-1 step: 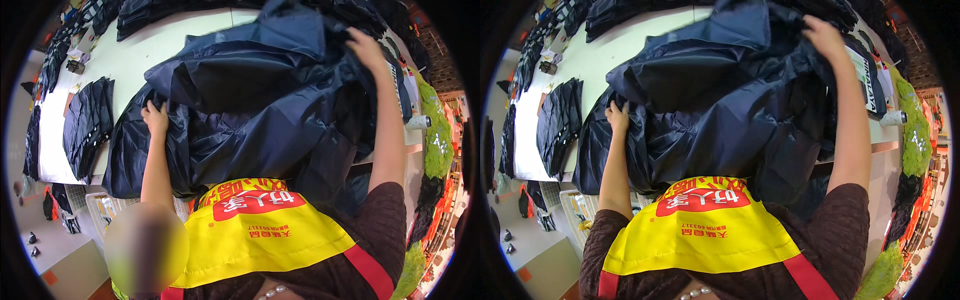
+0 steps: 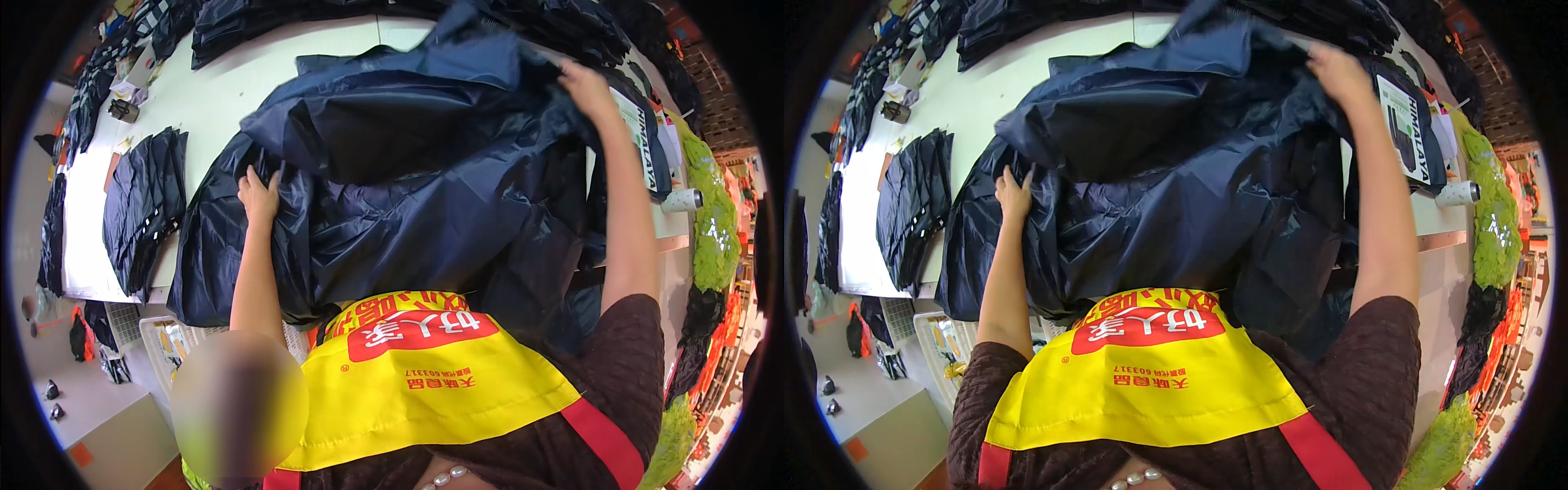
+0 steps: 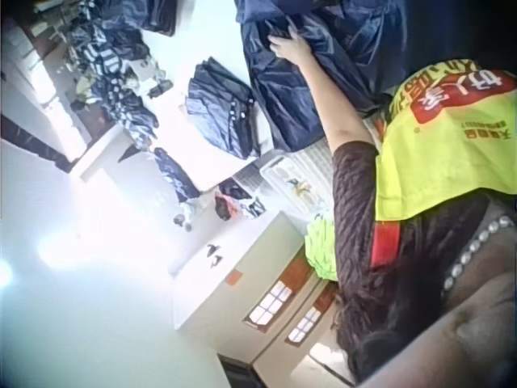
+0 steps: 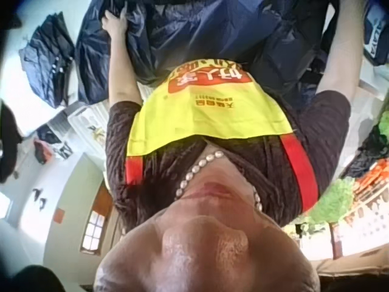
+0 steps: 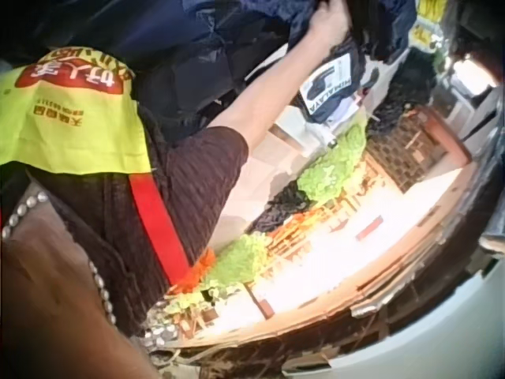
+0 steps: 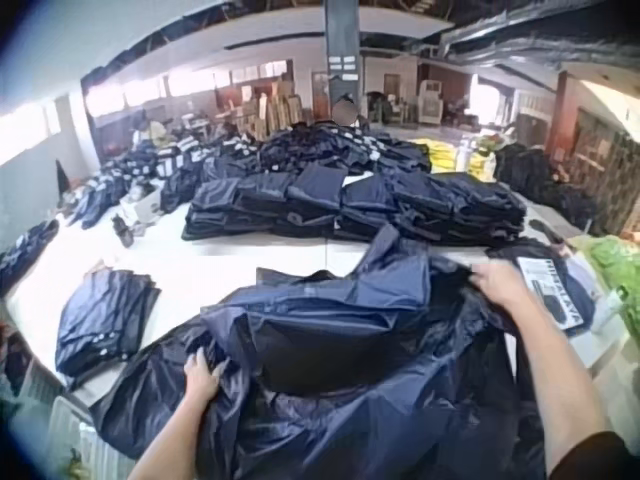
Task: The person folds a dark jacket on a table, aligns the edges, and places it into a small black pouch. They then remove the jacket from the pouch, unfold it, and repeat the folding process before placing it back into the pouch.
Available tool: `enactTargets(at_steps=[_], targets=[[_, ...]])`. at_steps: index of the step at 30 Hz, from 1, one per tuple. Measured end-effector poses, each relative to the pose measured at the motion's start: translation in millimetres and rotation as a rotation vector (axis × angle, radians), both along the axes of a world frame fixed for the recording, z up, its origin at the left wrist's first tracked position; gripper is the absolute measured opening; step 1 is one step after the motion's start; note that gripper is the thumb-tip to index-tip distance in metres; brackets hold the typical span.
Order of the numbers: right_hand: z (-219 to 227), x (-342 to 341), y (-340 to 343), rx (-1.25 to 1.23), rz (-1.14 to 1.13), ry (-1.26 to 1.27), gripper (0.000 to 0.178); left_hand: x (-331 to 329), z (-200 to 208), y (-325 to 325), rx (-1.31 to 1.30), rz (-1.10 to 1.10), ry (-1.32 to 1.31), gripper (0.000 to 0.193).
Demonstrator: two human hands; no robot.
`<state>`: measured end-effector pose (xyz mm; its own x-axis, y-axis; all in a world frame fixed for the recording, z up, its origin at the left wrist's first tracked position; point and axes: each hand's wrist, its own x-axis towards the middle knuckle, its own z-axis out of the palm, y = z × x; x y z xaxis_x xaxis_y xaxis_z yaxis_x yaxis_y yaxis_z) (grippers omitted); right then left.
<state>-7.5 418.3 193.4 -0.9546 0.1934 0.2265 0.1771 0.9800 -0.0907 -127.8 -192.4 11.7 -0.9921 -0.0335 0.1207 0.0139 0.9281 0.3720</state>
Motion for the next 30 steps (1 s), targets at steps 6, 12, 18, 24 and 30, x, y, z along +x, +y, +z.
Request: enactTargets(at_steps=[6,12,18,24,30], targets=[[-71,40,-101,-0.414,-0.039,0.353,0.028,18,39,36,-0.047,-0.025,0.446,0.053],[-182,107,-158,-0.160,0.177,0.028,0.030,39,104,162,0.055,-0.823,0.430,0.061],[-148,81,-134,-1.171,-0.236,0.327,0.026,50,43,166,-0.139,-0.977,0.237,0.019],[-154,-1,-91,-0.740,-0.330,0.419,0.035,71,45,164,-0.019,-0.926,0.183,0.036],[-175,-54,-60,-0.951,-0.360,0.433,0.030,76,27,148,0.037,-1.181,0.191,0.022]])
